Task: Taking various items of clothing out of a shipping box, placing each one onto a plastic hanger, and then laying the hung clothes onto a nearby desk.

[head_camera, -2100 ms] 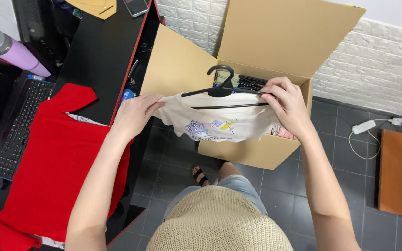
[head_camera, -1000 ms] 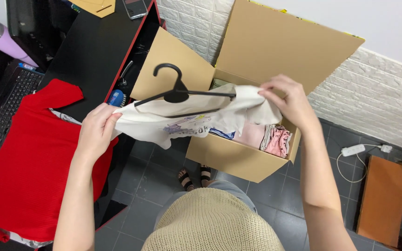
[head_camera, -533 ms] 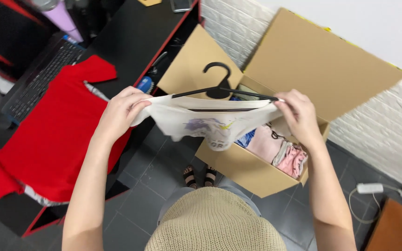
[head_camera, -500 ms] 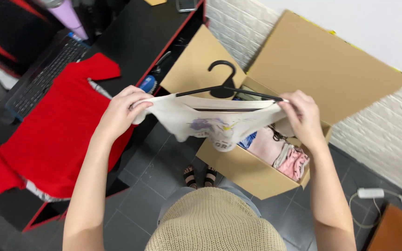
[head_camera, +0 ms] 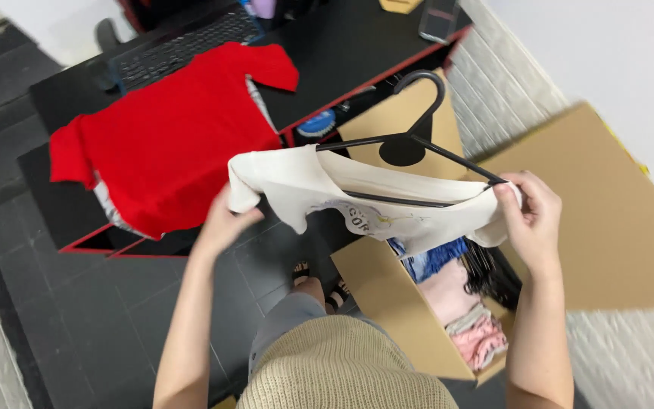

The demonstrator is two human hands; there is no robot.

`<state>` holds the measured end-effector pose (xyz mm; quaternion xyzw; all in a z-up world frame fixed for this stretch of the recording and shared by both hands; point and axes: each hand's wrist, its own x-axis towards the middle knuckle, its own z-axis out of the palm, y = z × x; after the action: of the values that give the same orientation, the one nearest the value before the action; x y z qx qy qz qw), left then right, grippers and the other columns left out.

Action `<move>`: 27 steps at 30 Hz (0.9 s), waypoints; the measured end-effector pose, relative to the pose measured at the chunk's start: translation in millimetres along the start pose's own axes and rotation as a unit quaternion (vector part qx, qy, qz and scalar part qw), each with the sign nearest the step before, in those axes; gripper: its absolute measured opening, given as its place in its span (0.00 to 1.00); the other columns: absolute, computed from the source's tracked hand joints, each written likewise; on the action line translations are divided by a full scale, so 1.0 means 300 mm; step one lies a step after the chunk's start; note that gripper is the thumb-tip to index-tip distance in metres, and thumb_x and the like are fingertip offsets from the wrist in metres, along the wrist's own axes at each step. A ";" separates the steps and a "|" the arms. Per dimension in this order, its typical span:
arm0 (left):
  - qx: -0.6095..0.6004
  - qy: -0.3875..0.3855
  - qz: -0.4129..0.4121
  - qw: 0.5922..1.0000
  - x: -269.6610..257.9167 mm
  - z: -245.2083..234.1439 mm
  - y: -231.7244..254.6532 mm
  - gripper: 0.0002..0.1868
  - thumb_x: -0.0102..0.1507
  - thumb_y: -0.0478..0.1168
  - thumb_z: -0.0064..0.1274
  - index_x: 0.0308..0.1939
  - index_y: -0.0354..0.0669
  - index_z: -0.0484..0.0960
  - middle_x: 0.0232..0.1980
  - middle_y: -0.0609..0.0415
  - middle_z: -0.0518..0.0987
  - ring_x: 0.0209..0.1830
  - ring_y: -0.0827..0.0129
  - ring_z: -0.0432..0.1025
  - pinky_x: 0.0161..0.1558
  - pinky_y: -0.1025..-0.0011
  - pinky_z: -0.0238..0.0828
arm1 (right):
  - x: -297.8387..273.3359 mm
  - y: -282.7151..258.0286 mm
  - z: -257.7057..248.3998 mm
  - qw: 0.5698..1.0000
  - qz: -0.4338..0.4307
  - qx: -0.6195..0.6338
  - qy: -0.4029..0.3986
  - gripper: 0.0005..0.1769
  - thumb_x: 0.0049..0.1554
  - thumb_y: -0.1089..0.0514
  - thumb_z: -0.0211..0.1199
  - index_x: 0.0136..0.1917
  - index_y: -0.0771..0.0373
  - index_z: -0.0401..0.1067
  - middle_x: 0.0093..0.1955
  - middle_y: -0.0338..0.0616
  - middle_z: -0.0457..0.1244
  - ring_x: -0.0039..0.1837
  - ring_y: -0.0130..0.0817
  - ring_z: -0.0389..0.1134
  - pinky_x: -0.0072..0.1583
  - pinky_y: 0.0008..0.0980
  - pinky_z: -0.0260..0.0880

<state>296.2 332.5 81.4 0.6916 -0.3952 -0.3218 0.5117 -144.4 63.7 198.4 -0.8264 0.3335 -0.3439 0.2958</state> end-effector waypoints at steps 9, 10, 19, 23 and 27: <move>-0.034 0.118 -0.028 0.992 -0.220 -0.072 -0.103 0.18 0.69 0.45 0.51 0.59 0.40 0.81 0.69 0.52 0.72 0.73 0.65 0.65 0.71 0.67 0.58 | 0.373 -0.123 0.271 0.991 -0.103 0.052 -0.068 0.10 0.74 0.61 0.56 0.55 0.70 0.74 0.48 0.46 0.66 0.49 0.33 0.63 0.51 0.32 0.59; -0.034 0.129 -0.028 0.991 -0.242 -0.105 -0.092 0.18 0.69 0.45 0.51 0.59 0.40 0.81 0.69 0.52 0.72 0.73 0.65 0.65 0.71 0.67 0.58 | 0.424 -0.143 0.315 0.989 -0.112 0.057 -0.074 0.10 0.74 0.61 0.56 0.55 0.70 0.74 0.48 0.46 0.66 0.49 0.33 0.63 0.51 0.32 0.59; -0.111 0.276 -0.102 0.949 -0.261 -0.330 -0.116 0.25 0.67 0.45 0.54 0.66 0.41 0.73 0.61 0.54 0.81 0.59 0.71 0.74 0.58 0.72 0.71 | 0.908 -0.356 0.692 0.972 -0.153 0.067 -0.168 0.10 0.75 0.59 0.58 0.52 0.65 0.73 0.44 0.37 0.61 0.45 0.24 0.55 0.47 0.27 0.53; -0.084 0.357 -0.053 0.929 -0.208 -0.463 -0.197 0.11 0.67 0.41 0.59 0.49 0.43 0.75 0.41 0.60 0.72 0.39 0.77 0.66 0.43 0.77 0.62 | 1.149 -0.409 0.916 0.961 -0.151 0.093 -0.213 0.07 0.75 0.59 0.60 0.54 0.63 0.73 0.44 0.33 0.61 0.45 0.21 0.54 0.48 0.25 0.54; -0.057 0.407 -0.054 0.910 -0.079 -0.608 -0.223 0.08 0.67 0.40 0.59 0.45 0.42 0.77 0.38 0.63 0.68 0.35 0.79 0.60 0.40 0.79 0.57 | 1.383 -0.397 1.220 0.952 -0.178 0.074 -0.239 0.04 0.72 0.61 0.61 0.54 0.63 0.74 0.46 0.34 0.64 0.48 0.23 0.58 0.51 0.28 0.57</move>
<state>454.3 447.0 67.2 0.7526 -0.0957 -0.0616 0.6486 401.7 -82.7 222.5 -0.9063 0.0742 -0.2075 0.3607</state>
